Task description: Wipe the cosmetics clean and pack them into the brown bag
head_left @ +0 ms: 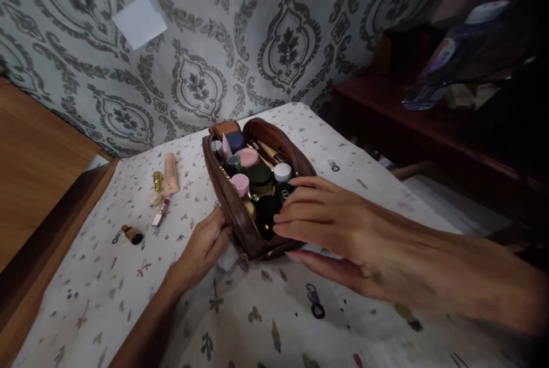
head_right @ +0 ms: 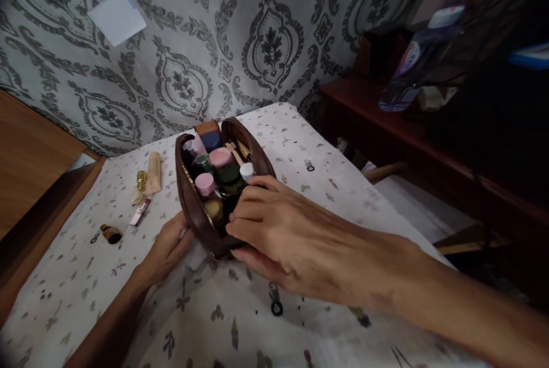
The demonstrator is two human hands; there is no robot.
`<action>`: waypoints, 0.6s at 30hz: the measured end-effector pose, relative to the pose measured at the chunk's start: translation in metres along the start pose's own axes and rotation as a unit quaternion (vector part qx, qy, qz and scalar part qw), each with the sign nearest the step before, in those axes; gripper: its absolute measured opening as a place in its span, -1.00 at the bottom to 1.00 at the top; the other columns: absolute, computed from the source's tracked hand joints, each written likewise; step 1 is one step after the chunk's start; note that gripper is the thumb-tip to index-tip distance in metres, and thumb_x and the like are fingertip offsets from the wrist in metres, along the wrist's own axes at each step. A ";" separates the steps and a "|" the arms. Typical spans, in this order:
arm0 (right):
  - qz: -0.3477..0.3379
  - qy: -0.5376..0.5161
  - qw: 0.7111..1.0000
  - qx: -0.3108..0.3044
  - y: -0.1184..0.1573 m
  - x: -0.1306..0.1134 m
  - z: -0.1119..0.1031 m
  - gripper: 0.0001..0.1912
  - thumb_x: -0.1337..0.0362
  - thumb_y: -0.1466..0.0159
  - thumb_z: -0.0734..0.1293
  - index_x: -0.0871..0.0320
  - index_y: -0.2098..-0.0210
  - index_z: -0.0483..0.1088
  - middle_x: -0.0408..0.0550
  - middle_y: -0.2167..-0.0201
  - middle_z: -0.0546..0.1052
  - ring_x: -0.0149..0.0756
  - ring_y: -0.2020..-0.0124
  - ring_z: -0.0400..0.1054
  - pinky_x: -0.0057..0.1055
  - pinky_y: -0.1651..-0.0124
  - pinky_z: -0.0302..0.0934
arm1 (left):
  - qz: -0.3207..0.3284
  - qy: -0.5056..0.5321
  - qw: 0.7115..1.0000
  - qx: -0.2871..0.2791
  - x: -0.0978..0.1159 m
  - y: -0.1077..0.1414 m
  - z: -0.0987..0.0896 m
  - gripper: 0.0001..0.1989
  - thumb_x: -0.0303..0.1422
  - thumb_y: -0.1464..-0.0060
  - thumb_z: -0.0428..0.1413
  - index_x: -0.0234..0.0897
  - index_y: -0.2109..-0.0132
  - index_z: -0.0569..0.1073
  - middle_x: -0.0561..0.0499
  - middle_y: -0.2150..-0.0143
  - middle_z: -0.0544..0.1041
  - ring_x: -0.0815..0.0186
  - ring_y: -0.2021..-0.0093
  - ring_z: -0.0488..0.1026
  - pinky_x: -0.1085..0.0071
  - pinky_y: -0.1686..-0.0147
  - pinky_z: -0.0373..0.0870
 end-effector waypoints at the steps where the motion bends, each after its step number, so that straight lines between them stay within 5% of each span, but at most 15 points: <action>1: 0.001 0.007 1.000 0.031 0.005 0.000 -0.006 -0.80 0.29 -0.37 0.23 0.12 0.18 0.51 0.02 0.21 0.55 -0.13 0.06 0.36 -0.09 -0.13 0.21 | -0.021 0.011 1.000 0.008 -0.004 0.001 0.000 -0.78 -0.33 -0.34 -0.11 -0.25 0.07 0.42 -0.07 0.10 0.52 0.24 0.12 0.46 0.34 0.06 0.40; 4: -0.014 0.023 0.995 0.098 0.017 -0.007 -0.016 -0.78 0.34 -0.38 0.21 0.16 0.09 0.48 0.04 0.16 0.55 -0.20 0.05 0.38 -0.23 0.01 0.35 | -0.082 0.038 0.996 0.027 -0.016 0.004 0.001 -0.78 -0.30 -0.34 -0.11 -0.26 0.10 0.39 -0.06 0.14 0.52 0.26 0.18 0.45 0.36 0.11 0.39; 10: -0.031 0.028 0.993 0.114 0.021 -0.016 -0.012 -0.74 0.42 -0.40 0.17 0.17 0.05 0.46 0.04 0.21 0.55 -0.26 0.17 0.42 -0.33 0.20 0.40 | -0.094 0.040 0.994 0.029 -0.013 0.002 0.002 -0.84 -0.31 -0.32 -0.09 -0.25 0.16 0.34 -0.03 0.23 0.50 0.26 0.22 0.44 0.36 0.15 0.37; 18: -0.027 0.028 0.988 0.152 0.037 -0.019 0.002 -0.70 0.53 -0.33 0.21 0.20 0.01 0.42 0.06 0.18 0.54 -0.21 0.12 0.39 -0.29 0.16 0.39 | -0.116 0.017 0.993 -0.002 -0.024 0.023 0.006 -0.83 -0.30 -0.33 -0.08 -0.24 0.10 0.37 -0.02 0.19 0.51 0.28 0.18 0.46 0.36 0.13 0.37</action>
Point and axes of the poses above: each hand's wrist, its own y-axis away from the middle knuckle, its own z-axis out of the palm, x = y × z, the point moved 10 cm from there along -y, towards the middle knuckle
